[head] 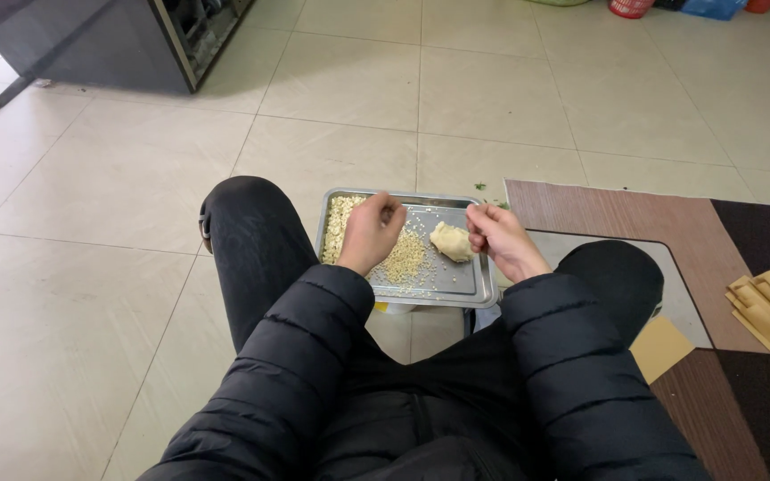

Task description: Preparing small dough pieces with seeds and then folding and cutting yellow paper strips

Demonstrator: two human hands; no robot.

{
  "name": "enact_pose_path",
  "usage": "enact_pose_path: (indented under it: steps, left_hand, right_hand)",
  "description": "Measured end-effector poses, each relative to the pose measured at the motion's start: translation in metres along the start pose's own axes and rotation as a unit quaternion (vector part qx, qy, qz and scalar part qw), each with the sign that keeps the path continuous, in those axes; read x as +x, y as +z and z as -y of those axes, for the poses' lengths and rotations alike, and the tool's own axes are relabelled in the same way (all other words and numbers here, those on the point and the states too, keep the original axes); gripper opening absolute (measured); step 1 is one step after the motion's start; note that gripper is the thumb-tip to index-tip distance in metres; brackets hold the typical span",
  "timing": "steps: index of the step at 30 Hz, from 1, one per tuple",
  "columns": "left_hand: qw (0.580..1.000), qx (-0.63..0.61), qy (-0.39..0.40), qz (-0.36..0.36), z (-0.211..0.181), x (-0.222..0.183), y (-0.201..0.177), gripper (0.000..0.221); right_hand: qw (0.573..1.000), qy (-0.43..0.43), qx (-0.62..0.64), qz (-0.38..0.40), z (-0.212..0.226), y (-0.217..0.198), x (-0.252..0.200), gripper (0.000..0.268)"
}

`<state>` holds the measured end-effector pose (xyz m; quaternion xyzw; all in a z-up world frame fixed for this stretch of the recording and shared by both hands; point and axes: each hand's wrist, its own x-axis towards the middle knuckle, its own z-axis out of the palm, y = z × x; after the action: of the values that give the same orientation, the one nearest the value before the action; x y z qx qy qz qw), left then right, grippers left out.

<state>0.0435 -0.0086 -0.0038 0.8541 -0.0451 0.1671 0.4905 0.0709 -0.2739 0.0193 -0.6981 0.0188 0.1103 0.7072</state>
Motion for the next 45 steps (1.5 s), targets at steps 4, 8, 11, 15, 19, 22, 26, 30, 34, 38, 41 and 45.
enact_pose_path:
  steps: [4, 8, 11, 15, 19, 22, 26, 30, 34, 38, 41, 45]
  left_hand:
    - [0.999, -0.013, -0.048, 0.014, 0.037, 0.006, 0.006, 0.018]
    - [0.998, 0.002, -0.060, 0.020, 0.030, 0.010, 0.008, 0.040]
    - [0.999, 0.015, -0.042, 0.022, 0.026, 0.010, 0.008, 0.042]
    - [0.997, 0.015, -0.033, 0.066, 0.011, -0.003, 0.000, 0.043]
    - [0.992, 0.040, -0.073, 0.092, 0.037, 0.007, 0.008, 0.042]
    - [0.989, 0.047, -0.087, 0.106, 0.050, 0.012, 0.015, 0.032]
    - [0.987, 0.034, -0.096, 0.126, 0.047, 0.009, 0.014, 0.032]
    - [0.985, 0.041, -0.095, 0.135, 0.043, 0.006, 0.016, 0.033]
    - [0.985, 0.028, -0.096, 0.140, 0.043, 0.003, 0.019, 0.034]
    - [0.986, 0.021, -0.084, 0.143, 0.044, 0.005, 0.021, 0.034]
    - [0.987, 0.003, -0.065, 0.144, 0.040, 0.004, 0.025, 0.034]
    - [0.991, -0.027, -0.015, 0.129, 0.057, 0.001, 0.039, 0.036]
  right_hand:
    - [1.000, -0.004, -0.025, 0.002, -0.003, 0.002, 0.000, 0.019]
    - [0.998, -0.012, -0.061, -0.029, 0.003, 0.009, 0.000, 0.034]
    - [0.988, -0.062, -0.125, -0.059, -0.011, 0.006, 0.016, 0.050]
    - [0.916, -0.103, -0.370, -0.114, -0.047, -0.016, 0.052, 0.069]
    - [0.908, -0.088, -0.390, -0.122, -0.075, -0.031, 0.073, 0.072]
    - [0.934, -0.043, -0.339, -0.107, -0.077, -0.024, 0.075, 0.046]
    - [0.973, -0.056, -0.218, -0.060, -0.052, -0.001, 0.042, 0.025]
    - [0.977, -0.060, -0.196, -0.060, -0.050, 0.010, 0.037, 0.032]
    - [0.959, -0.051, -0.262, -0.090, -0.072, 0.001, 0.056, 0.049]
    - [0.945, -0.034, -0.302, -0.118, -0.066, 0.006, 0.050, 0.063]
    - [0.972, -0.009, -0.218, -0.092, -0.058, 0.018, 0.042, 0.048]
    - [0.993, 0.020, -0.106, 0.055, -0.044, 0.034, 0.018, 0.028]
